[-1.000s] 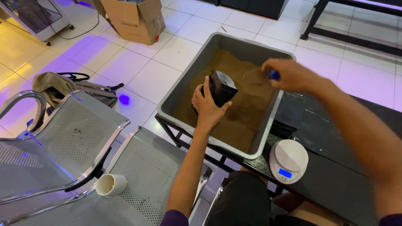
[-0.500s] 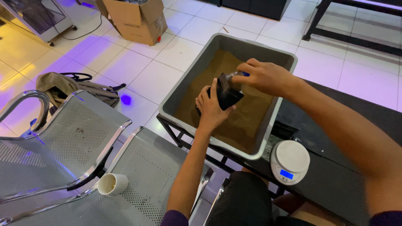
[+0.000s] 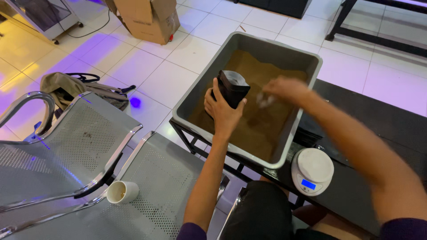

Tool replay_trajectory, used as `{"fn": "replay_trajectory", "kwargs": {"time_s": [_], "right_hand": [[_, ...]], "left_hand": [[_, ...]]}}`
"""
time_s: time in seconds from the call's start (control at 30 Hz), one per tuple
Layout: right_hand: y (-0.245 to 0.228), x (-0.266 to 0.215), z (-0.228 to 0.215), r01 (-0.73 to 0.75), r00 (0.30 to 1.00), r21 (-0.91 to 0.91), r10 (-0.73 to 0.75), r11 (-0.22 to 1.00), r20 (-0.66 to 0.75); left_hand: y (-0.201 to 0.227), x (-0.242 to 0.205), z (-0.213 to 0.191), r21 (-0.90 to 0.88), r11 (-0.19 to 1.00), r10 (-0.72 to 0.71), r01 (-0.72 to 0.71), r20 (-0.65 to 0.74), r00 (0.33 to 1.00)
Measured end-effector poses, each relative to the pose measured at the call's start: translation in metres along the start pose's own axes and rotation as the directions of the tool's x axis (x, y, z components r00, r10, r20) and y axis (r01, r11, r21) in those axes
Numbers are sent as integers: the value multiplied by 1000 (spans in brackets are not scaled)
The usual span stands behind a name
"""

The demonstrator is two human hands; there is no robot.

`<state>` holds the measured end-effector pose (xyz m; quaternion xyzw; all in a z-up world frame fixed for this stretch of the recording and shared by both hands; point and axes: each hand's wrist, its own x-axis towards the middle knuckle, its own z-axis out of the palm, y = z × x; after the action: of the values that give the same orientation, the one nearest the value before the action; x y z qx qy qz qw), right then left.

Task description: The person scoops a brown granular substance from a large bin into black pouches using a cut plastic bottle. They place each pouch on a digital scale to measure the contents, then fold and seal the top before placing it in a bin. The process is repeated for multiple pouches.

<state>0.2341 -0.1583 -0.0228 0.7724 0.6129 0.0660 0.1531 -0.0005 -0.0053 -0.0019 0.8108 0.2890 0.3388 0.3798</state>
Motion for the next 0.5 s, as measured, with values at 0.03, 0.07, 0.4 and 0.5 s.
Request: {"fn": "replay_trajectory", "kwargs": {"time_s": [0.03,0.07,0.4,0.5], "right_hand": [[-19,8,18,1,1000,-2,-1,1000,-3],[-38,16,35,262,965,-342,-236,902,115],[-134,13,-60,84,901,377,-232,922,366],[-103,-7,-86,-63,936,539,-138,840,325]], "left_hand": [[4,-1,-4,0,1000,1,-1,-3,1000],[8,-2,-9,-56,998,-1,0,-14,1000],[2,0,-6,-114,993,32,-44,-106,994],[-1,1,-4,-139,989,33,-48,-108,994]]}}
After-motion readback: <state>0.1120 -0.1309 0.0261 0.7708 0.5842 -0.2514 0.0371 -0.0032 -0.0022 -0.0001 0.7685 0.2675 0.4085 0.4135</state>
